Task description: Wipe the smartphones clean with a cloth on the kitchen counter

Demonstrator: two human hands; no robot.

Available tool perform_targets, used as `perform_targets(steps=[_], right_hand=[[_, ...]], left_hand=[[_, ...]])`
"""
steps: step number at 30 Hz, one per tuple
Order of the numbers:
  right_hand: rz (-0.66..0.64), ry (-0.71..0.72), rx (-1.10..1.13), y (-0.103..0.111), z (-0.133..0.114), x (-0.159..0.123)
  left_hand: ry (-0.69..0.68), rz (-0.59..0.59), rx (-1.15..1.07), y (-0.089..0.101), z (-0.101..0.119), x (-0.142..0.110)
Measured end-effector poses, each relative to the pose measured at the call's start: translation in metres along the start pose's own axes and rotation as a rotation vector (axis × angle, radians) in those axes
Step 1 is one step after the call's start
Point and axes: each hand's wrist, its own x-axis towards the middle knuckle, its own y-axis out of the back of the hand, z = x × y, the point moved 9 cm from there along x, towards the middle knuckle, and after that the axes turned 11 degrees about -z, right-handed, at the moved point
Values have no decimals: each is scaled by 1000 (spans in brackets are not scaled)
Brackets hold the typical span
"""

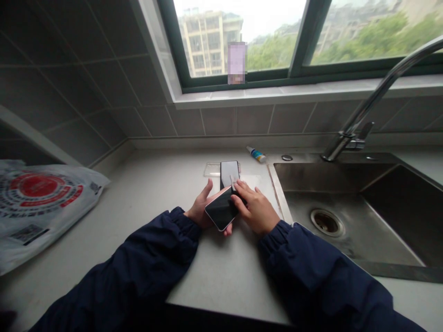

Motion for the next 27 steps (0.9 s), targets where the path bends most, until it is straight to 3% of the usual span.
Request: perform_targets(steps=[27], right_hand=[[-31, 27, 30, 2, -5, 1]], left_hand=[[-76, 13, -47, 2, 0, 4]])
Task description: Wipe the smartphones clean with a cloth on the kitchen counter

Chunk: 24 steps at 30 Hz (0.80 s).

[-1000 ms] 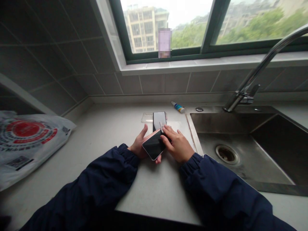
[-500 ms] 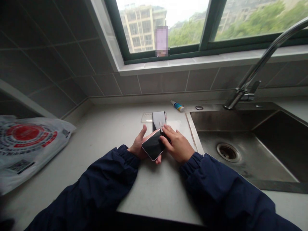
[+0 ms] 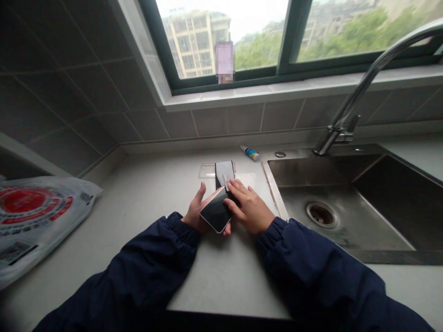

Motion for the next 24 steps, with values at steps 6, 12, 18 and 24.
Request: perform_targets(steps=[6, 12, 18, 24], right_hand=[[-56, 66, -1, -4, -12, -3], [-125, 321, 23, -13, -57, -16], [-138, 488, 19, -14, -84, -28], [-3, 499, -19, 1, -81, -26]], left_hand=[[-19, 98, -84, 2, -1, -4], [-210, 423, -272, 26, 1, -15], [-161, 355, -269, 25, 0, -14], [-284, 410, -227, 19, 15, -16]])
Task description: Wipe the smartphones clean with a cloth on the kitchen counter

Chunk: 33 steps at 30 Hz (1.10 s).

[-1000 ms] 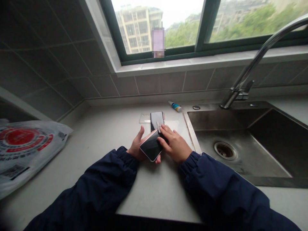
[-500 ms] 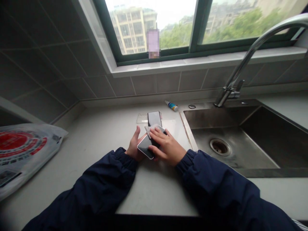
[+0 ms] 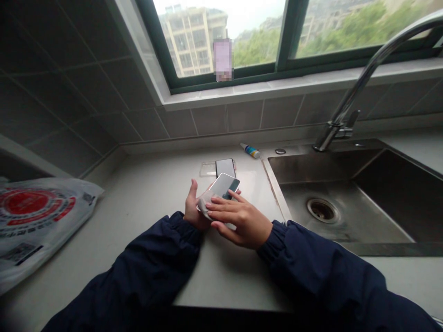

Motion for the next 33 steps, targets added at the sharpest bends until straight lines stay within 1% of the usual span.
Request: perform_targets(steps=[4, 7, 12, 14, 19, 25, 29, 33], right_hand=[[70, -58, -10, 11, 13, -2], [118, -127, -16, 18, 26, -5], [135, -300, -36, 23, 53, -9], [152, -337, -45, 25, 60, -11], [148, -407, -70, 22, 71, -15], [119, -427, -36, 15, 77, -16], [79, -394, -3, 9, 75, -14], [35, -342, 34, 4, 68, -11]], left_hand=[[-62, 5, 33, 4, 9, -1], [20, -59, 78, 2, 6, -1], [81, -70, 99, 1, 6, -5], [104, -88, 94, -2, 4, -6], [138, -133, 127, -5, -1, -5], [164, -204, 149, -4, -6, -3], [178, -182, 150, -1, -8, -2], [173, -108, 148, 6, -8, 0]])
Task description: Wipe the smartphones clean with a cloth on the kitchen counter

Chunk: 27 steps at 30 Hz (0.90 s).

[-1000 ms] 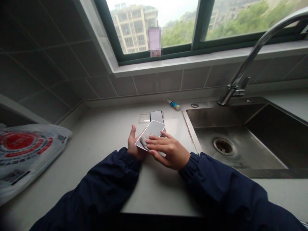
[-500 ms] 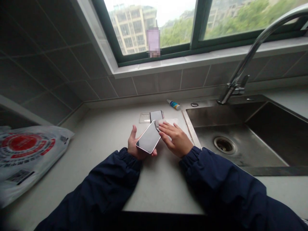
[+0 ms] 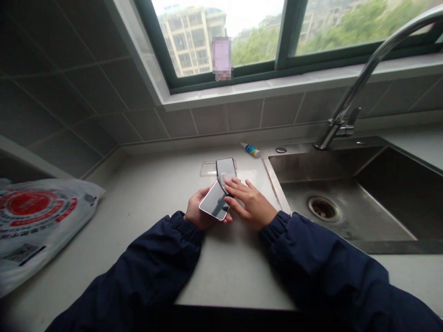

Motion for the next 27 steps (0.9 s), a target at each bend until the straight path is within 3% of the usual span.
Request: perform_targets(steps=[6, 11, 16, 21, 27], right_hand=[[-24, 108, 52, 0, -22, -3], [39, 239, 110, 3, -38, -7], [146, 249, 216, 13, -38, -9], [203, 200, 224, 16, -31, -9], [236, 217, 216, 19, -29, -10]], left_hand=[[-87, 164, -63, 16, 3, 1], [-231, 92, -38, 4, 15, 4], [-167, 91, -7, 2, 13, 2], [-249, 80, 1, 0, 21, 0], [-195, 108, 4, 5, 21, -1]])
